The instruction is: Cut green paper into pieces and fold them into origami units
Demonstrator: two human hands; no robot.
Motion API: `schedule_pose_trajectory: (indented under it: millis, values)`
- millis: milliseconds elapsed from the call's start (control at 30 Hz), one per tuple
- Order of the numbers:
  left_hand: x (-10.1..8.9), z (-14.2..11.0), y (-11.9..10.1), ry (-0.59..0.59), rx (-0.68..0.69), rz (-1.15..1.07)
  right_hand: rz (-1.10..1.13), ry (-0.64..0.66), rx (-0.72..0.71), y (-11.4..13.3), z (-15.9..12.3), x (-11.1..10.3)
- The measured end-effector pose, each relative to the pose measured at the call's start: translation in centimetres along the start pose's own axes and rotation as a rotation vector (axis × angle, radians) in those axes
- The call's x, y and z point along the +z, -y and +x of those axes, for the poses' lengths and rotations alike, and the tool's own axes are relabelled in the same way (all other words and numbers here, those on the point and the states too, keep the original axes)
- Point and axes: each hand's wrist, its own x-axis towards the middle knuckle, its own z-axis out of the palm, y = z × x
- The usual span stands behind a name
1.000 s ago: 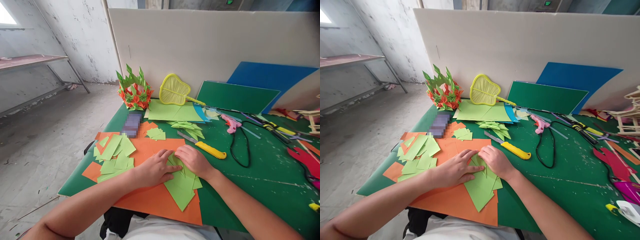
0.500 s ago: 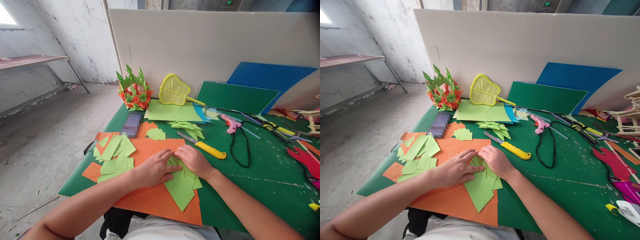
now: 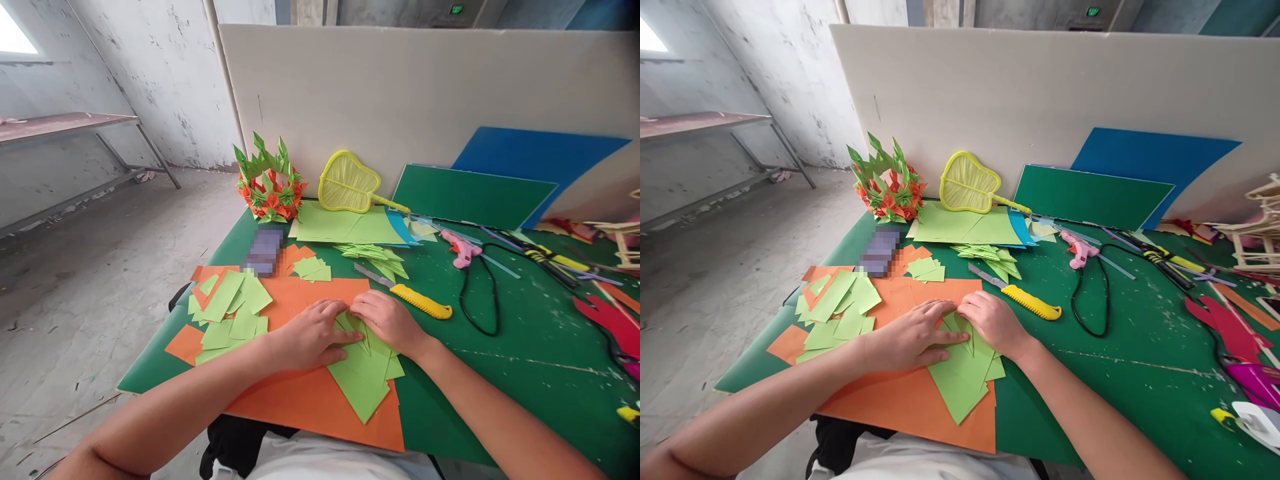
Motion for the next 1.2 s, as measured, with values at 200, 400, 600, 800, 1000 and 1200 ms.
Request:
schedule_pose_trajectory:
  millis: [200,400,600,800,1000,1200]
  values:
    - [0.1,0.0,0.0,-0.038,0.021,-0.006,0.017,-0.007,0.009,-0.1,-0.1,0.1]
    - [0.1,0.0,0.0,-0.018,0.009,0.023,0.027,0.017,0.018,-0.1,-0.1,-0.1]
    - [0.1,-0.2,-0.1,-0.037,0.013,0.002,0.053,0.063,0.026,-0.2,-0.3,-0.4]
    - [0.0,-0.3,0.1,-0.037,0.027,0.009,0.113,0.068,-0.009,-0.2,-0.3,-0.7]
    - [-0.2,-0.1,0.2,-0.030,0.034,0.034,0.113,0.069,-0.015,-0.2,-0.1,-0.9]
    - [-0.2,0.0,0.3,0.000,0.052,0.047,0.104,0.008,0.080,-0.3,0.0,-0.6]
